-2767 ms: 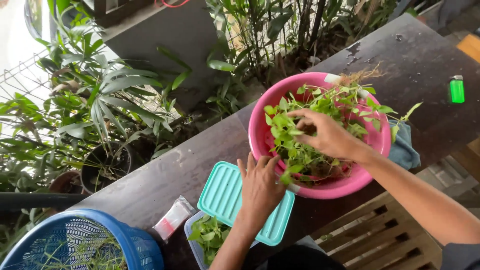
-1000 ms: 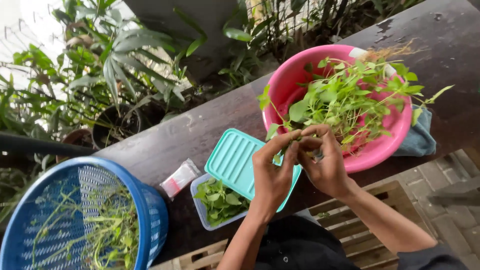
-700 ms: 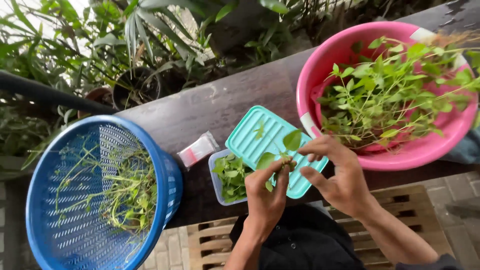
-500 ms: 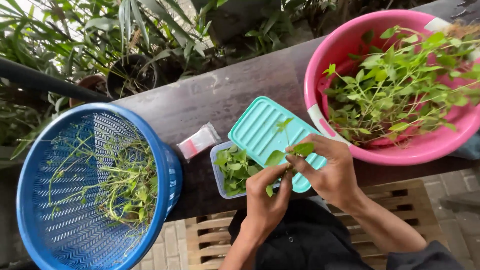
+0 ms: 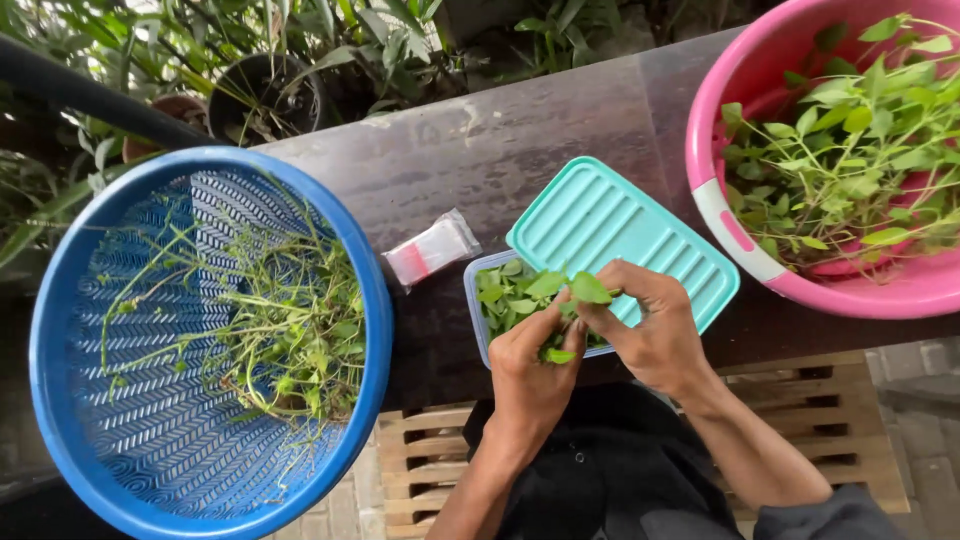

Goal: Plucking individual leaves from plant stems and sorting them into a plastic container.

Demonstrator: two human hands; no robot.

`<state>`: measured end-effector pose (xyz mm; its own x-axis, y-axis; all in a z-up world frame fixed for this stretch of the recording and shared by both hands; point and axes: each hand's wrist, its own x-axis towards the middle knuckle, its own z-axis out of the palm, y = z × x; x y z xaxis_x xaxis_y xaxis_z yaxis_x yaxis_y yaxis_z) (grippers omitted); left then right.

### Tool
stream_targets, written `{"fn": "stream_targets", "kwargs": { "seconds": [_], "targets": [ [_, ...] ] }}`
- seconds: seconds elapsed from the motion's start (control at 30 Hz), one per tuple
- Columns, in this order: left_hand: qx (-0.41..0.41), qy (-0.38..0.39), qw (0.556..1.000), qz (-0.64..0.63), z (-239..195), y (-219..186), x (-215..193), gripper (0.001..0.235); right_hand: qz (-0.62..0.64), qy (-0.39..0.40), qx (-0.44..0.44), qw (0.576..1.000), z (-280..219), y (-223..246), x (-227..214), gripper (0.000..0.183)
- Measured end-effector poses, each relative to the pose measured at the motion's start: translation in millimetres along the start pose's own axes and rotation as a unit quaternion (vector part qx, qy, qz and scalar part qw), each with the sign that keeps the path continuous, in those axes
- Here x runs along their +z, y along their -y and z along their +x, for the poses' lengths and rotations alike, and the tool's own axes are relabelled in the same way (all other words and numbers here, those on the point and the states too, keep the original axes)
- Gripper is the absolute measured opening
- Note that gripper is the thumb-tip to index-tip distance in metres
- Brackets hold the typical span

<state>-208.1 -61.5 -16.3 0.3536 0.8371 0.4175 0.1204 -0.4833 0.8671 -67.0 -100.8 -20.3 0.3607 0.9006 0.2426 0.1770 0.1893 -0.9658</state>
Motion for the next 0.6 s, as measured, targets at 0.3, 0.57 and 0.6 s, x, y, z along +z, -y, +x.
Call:
{"fn": "stream_targets", "kwargs": {
  "seconds": [0.3,0.57,0.6],
  "targets": [
    [0.009,-0.040,0.999,0.021,-17.5,34.0,-0.9,0.007,-0.149,-0.187,-0.139,0.961,-22.8,-22.9,40.4,0.012],
    [0.034,-0.006,0.999,0.002,-16.3,-8.2,-38.1,0.012,-0.159,-0.178,-0.121,0.964,-7.2,-0.8,25.4,0.011],
    [-0.007,0.031,0.998,-0.054,-19.9,-8.6,-49.0,0.013,-0.178,-0.134,-0.121,0.967,1.8,4.5,16.9,0.008]
  ]
}}
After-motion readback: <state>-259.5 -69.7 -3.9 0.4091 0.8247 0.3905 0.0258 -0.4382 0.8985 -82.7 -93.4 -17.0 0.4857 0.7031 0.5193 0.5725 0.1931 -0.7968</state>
